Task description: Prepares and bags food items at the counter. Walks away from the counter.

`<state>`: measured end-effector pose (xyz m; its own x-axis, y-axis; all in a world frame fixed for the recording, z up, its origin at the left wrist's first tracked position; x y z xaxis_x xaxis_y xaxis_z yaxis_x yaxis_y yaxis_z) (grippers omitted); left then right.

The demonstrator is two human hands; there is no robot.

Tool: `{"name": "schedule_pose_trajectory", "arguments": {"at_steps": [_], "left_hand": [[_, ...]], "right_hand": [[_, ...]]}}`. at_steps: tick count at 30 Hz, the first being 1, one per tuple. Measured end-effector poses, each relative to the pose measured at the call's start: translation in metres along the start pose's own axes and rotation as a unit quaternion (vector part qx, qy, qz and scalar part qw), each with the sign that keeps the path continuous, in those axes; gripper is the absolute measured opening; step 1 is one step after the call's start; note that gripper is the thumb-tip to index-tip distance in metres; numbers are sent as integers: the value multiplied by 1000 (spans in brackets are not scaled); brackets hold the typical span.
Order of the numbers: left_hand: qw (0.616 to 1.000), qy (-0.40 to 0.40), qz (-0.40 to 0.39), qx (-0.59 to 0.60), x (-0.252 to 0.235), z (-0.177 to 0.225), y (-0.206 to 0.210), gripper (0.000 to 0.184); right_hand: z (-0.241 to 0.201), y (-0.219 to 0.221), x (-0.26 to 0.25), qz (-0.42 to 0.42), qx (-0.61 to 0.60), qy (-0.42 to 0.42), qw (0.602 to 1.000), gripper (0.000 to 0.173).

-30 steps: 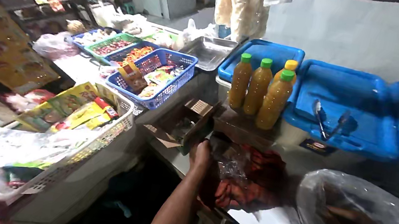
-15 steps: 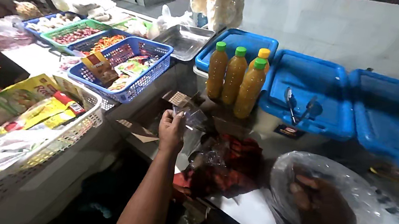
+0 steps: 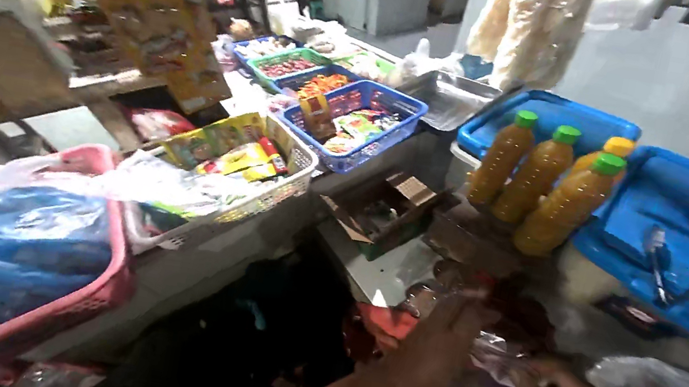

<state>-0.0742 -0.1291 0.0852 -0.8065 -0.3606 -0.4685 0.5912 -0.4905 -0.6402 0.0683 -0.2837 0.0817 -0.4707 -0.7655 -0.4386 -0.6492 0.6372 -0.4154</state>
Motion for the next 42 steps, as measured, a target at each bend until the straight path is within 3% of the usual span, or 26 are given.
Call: {"name": "schedule_pose_trajectory", "arguments": {"at_steps": [1,3,4,7,9,14,20,25,29,32,36,39,40,42], "left_hand": [[999,25,-3,-38,2,2,-2,85],[996,71,-15,-60,7,8,-2,92],[995,81,-31,-58,10,10,-2,84],[990,97,-84,-53,16,1,2,27],[988,92,-111,-54,22,-7,-4,15],[991,-9,-63,115,42,-25,-24,14],[934,-77,-5,348,57,-37,-40,12],[930,-158,-6,331,61,-40,-52,11],[942,-178,33,281,65,-41,-56,11],[960,-166,48,219,65,-42,-58,23],[959,-166,59,223,65,-49,-67,14],[956,-169,85,224,63,-44,-64,15],[952,-164,81,246,62,-38,-61,12],[934,-157,49,319,57,-19,-50,11]], "right_hand": [[0,-2,0,-54,44,-29,997,24],[-13,-4,-1,-138,71,-46,987,23],[-19,-6,0,-157,70,-45,984,21],[-25,-16,2,-162,56,-42,984,24],[-28,-28,2,-140,41,-27,989,24],[-19,-56,9,-84,-62,26,994,18],[-10,-66,19,-60,-135,28,989,14],[-25,-66,23,31,-91,80,992,11],[-25,-62,23,36,-88,96,991,12],[-15,-50,23,46,-75,62,994,17],[-7,-37,20,80,-51,61,994,19],[-19,-21,22,158,114,26,980,40],[-26,-12,24,184,129,0,975,38],[-33,7,29,137,41,-37,989,31]]}}
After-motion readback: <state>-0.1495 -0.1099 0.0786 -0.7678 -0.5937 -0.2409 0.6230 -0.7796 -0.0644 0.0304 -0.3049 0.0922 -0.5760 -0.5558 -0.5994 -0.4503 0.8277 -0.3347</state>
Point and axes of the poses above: each hand's wrist, its own x-axis away from the middle knuckle, its own y-axis out of the palm, z = x × y, the point moved 1 cm from there along -x, towards the middle knuckle, and after that the axes turned 7 degrees about -x, right-handed, at the moved point
